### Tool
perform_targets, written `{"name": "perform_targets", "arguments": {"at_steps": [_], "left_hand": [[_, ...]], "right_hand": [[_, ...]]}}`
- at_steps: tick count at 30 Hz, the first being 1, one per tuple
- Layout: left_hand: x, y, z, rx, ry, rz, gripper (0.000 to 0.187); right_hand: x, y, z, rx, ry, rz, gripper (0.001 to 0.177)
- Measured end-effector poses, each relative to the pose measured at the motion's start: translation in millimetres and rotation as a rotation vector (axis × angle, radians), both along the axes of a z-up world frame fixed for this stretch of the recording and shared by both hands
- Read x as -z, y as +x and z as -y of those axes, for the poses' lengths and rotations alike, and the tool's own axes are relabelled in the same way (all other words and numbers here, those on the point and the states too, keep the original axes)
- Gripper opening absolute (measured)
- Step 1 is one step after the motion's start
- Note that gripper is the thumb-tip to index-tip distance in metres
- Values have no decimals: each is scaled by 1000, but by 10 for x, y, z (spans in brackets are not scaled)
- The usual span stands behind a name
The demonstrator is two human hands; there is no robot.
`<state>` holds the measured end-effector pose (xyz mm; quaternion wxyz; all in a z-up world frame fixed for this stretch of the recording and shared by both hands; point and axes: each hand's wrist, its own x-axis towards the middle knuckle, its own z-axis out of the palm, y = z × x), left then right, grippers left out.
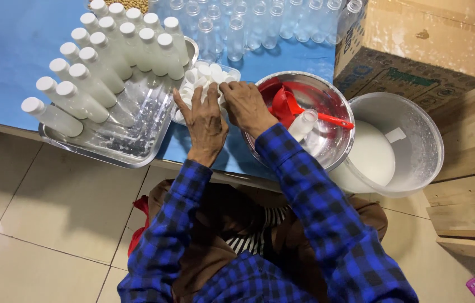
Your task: The person scoops a white liquid from a large bucket using a red ladle and pours it into small plastic bottles via a red funnel. After filling a bottle, the person removes the funnel, screws on a white cap, and places the bottle on a tray before repeating the process.
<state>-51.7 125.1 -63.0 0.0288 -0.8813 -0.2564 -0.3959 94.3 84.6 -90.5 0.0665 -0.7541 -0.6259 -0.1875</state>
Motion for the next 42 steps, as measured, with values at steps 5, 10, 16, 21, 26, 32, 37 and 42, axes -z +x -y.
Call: {"name": "perform_targets", "arguments": {"at_steps": [5, 10, 16, 21, 26, 32, 37, 42], "left_hand": [[48, 47, 11, -9, 12, 13, 45], [53, 66, 38, -53, 7, 6, 39], [102, 73, 9, -47, 35, 51, 33], [109, 93, 38, -42, -15, 60, 35], [226, 102, -22, 3, -45, 101, 32], [104, 81, 88, 154, -245, 263, 29], [-156, 45, 157, 308, -417, 485, 28], [-407, 5, 260, 327, -611, 599, 24]], "right_hand": [[-57, -123, -8, 46, 10, 21, 33], [-84, -169, 7, 47, 46, 12, 31], [-163, -149, 21, -13, 103, 16, 37], [-263, -168, 64, -114, 205, -89, 35], [-391, -226, 170, -180, 275, -288, 45], [-575, -307, 256, -281, 358, -484, 47], [-560, -257, 263, -297, 496, -651, 44], [-618, -322, 308, -267, 641, -921, 41]]}}
